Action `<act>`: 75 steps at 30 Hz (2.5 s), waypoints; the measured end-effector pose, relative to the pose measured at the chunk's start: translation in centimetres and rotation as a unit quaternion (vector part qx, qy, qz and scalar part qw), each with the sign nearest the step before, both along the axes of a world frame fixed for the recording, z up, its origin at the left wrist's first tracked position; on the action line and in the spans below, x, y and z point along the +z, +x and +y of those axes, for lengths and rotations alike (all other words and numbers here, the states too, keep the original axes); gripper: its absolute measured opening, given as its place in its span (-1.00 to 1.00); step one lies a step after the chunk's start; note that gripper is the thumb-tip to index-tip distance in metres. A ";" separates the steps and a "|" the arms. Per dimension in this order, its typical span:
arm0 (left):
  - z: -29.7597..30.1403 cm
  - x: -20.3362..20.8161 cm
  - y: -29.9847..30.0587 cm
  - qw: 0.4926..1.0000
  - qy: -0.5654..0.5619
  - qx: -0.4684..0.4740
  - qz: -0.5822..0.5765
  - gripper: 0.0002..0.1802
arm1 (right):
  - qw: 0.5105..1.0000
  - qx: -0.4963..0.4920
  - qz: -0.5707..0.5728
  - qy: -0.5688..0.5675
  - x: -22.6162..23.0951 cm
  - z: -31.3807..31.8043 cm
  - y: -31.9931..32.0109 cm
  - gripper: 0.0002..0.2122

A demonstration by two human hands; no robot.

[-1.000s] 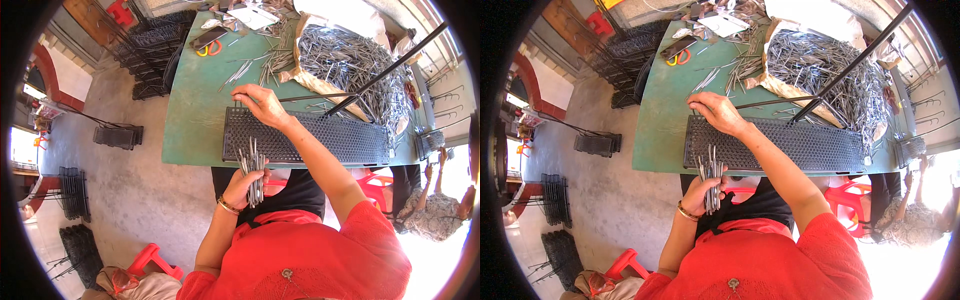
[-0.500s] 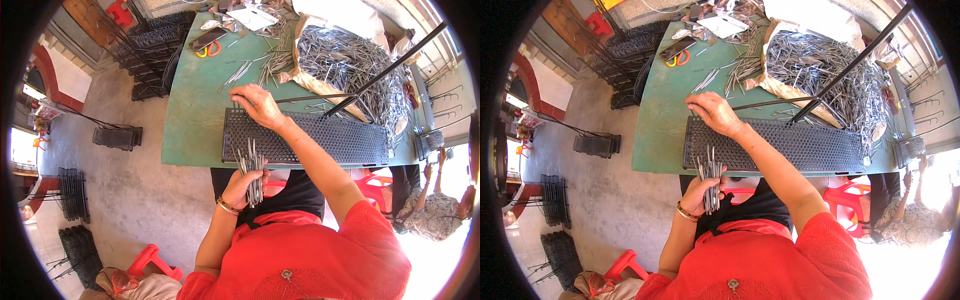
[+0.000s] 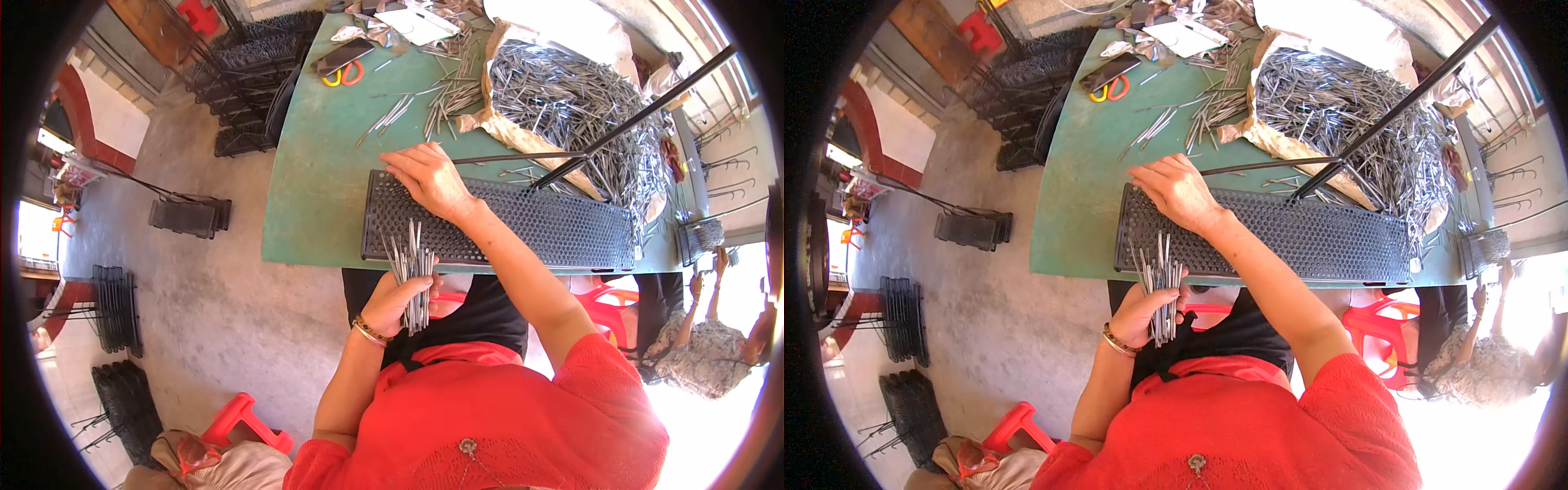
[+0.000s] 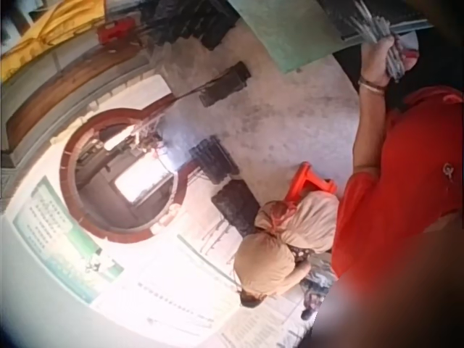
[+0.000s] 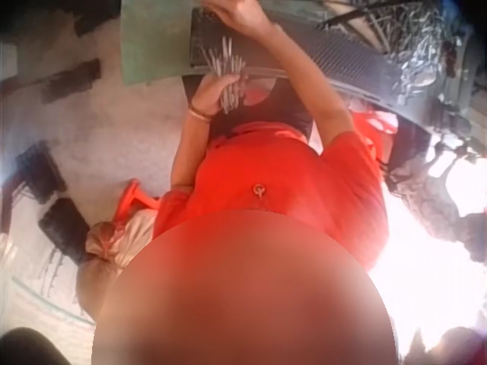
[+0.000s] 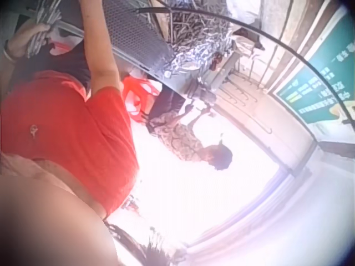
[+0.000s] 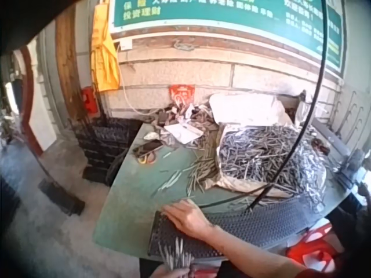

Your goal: The person is picking up metal rods from a pile and inserting them into a perforated tray.

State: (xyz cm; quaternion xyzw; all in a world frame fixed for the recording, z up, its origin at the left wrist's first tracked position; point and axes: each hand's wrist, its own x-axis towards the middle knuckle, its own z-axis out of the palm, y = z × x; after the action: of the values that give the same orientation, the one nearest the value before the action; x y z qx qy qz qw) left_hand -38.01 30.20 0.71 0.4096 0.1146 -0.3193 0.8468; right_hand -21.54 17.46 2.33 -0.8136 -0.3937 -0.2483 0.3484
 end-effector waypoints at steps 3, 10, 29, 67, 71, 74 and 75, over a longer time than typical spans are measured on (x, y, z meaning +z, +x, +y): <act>-0.2 0.1 0.0 1.000 0.005 -0.001 -0.014 -0.55 | 0.999 -0.011 -0.023 -0.028 0.3 0.3 0.2 -0.81; 0.0 -0.4 0.0 1.000 0.000 -0.002 -0.014 -0.56 | 0.997 -0.043 -0.046 -0.038 0.2 0.9 -0.7 -0.82; -0.2 -0.1 -0.1 0.999 0.011 -0.012 -0.045 -0.59 | 0.944 0.131 0.251 -0.168 3.1 0.8 -4.1 -0.77; -2.7 2.1 0.7 0.993 -0.049 0.109 -0.019 -0.69 | 0.762 0.059 0.640 0.083 4.3 -5.5 -7.6 -0.74; -3.9 2.2 0.4 0.992 -0.066 0.111 0.012 -0.68 | 0.768 0.021 0.625 0.137 2.5 -6.6 -8.1 -0.76; -4.2 1.5 0.5 0.992 -0.045 0.113 0.014 -0.68 | 0.768 0.007 0.623 0.150 2.1 -7.2 -8.0 -0.76; -4.1 1.2 0.6 0.994 -0.032 0.103 0.012 -0.68 | 0.768 0.007 0.622 0.152 2.2 -7.3 -8.0 -0.76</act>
State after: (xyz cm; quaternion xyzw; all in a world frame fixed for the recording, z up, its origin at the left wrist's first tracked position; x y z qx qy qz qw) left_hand -37.45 26.07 1.88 0.3644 0.1563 -0.2385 0.8865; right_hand -29.54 10.21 4.55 -0.7234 -0.0537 0.2582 0.6381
